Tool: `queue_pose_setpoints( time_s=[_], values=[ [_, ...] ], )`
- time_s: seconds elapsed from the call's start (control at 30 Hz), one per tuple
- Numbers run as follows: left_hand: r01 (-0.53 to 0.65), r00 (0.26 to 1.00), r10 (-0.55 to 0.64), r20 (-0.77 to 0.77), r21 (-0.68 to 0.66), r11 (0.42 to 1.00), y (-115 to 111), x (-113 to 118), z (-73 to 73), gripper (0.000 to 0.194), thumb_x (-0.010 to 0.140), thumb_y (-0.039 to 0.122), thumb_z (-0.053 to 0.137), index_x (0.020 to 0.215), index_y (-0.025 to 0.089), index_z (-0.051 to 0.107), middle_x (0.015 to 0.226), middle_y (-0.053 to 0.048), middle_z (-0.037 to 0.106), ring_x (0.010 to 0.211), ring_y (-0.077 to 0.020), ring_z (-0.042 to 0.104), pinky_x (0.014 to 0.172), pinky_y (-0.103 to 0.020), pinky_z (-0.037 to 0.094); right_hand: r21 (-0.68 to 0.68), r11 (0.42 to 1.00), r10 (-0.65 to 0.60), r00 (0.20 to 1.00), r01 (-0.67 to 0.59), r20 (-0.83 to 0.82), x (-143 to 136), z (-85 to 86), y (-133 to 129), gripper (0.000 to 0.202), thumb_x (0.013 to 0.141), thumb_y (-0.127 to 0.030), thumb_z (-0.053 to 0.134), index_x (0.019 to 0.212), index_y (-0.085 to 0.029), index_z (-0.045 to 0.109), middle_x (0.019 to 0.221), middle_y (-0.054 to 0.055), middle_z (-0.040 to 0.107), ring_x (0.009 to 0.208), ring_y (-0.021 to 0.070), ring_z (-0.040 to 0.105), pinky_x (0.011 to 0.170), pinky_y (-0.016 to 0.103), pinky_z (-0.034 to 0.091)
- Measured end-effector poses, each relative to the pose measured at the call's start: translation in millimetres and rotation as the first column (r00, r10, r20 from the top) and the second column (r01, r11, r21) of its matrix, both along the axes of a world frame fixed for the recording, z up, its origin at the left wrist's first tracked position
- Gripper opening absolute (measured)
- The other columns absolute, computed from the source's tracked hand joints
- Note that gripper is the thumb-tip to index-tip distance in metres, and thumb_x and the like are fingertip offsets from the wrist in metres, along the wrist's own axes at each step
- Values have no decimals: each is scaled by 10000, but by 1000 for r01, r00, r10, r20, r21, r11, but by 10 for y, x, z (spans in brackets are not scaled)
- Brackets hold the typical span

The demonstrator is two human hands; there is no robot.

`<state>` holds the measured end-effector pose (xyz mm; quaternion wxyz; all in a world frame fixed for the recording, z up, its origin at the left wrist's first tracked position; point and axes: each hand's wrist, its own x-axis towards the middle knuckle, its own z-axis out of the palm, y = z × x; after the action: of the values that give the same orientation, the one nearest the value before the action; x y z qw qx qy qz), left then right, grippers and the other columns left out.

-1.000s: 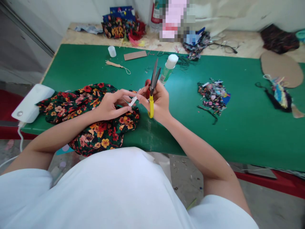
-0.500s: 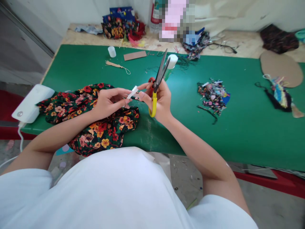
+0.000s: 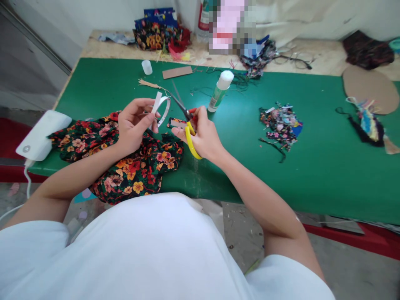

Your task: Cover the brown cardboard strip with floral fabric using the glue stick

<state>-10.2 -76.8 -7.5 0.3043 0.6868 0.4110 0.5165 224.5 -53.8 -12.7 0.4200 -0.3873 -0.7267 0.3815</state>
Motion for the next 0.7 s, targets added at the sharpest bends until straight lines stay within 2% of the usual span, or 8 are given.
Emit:
queue_pose_setpoints(
  time_s=[0.2, 0.33, 0.4, 0.53, 0.7],
  values=[
    [-26, 992, 18, 127, 62, 998, -14, 39, 20, 402, 985, 621, 614, 1235, 306, 635, 961, -3, 721, 588, -74, 640, 566, -247, 554, 81, 997, -5, 991, -6, 133, -16, 31, 29, 621, 674, -651, 926, 922, -264, 508, 656, -67, 460, 562, 127, 405, 549, 302, 307],
    [-53, 997, 50, 61, 43, 998, -6, 31, -22, 546, 979, 714, 541, 1355, 319, 572, 1043, -41, 722, 816, -142, 729, 699, -291, 622, 132, 991, -17, 982, -9, 188, 4, 57, 38, 596, 678, -640, 923, 925, -258, 538, 655, -51, 508, 555, 130, 396, 556, 302, 287],
    [-50, 998, 49, 28, 50, 998, 3, 14, -40, 557, 992, 720, 505, 1373, 318, 558, 1054, -47, 724, 910, -169, 749, 787, -322, 643, 158, 987, -22, 978, -11, 208, 10, 77, 28, 580, 686, -643, 911, 925, -255, 553, 664, -38, 528, 561, 134, 394, 565, 299, 282],
    [-32, 999, 33, -14, 65, 997, 15, -8, -34, 512, 1024, 687, 467, 1352, 309, 572, 1019, -36, 737, 965, -192, 771, 870, -358, 652, 200, 980, -78, 942, 12, 326, -11, 154, -25, 549, 724, -687, 841, 909, -241, 578, 678, -15, 550, 584, 145, 402, 587, 289, 274],
    [-61, 997, 64, -37, 68, 996, 8, 9, 18, 474, 1043, 656, 455, 1261, 273, 627, 962, -36, 763, 997, -206, 780, 891, -355, 637, 157, 987, -119, 830, 39, 545, -48, 272, -96, 501, 820, -693, 710, 932, -216, 604, 686, 2, 579, 600, 147, 436, 604, 276, 276]
  ],
)
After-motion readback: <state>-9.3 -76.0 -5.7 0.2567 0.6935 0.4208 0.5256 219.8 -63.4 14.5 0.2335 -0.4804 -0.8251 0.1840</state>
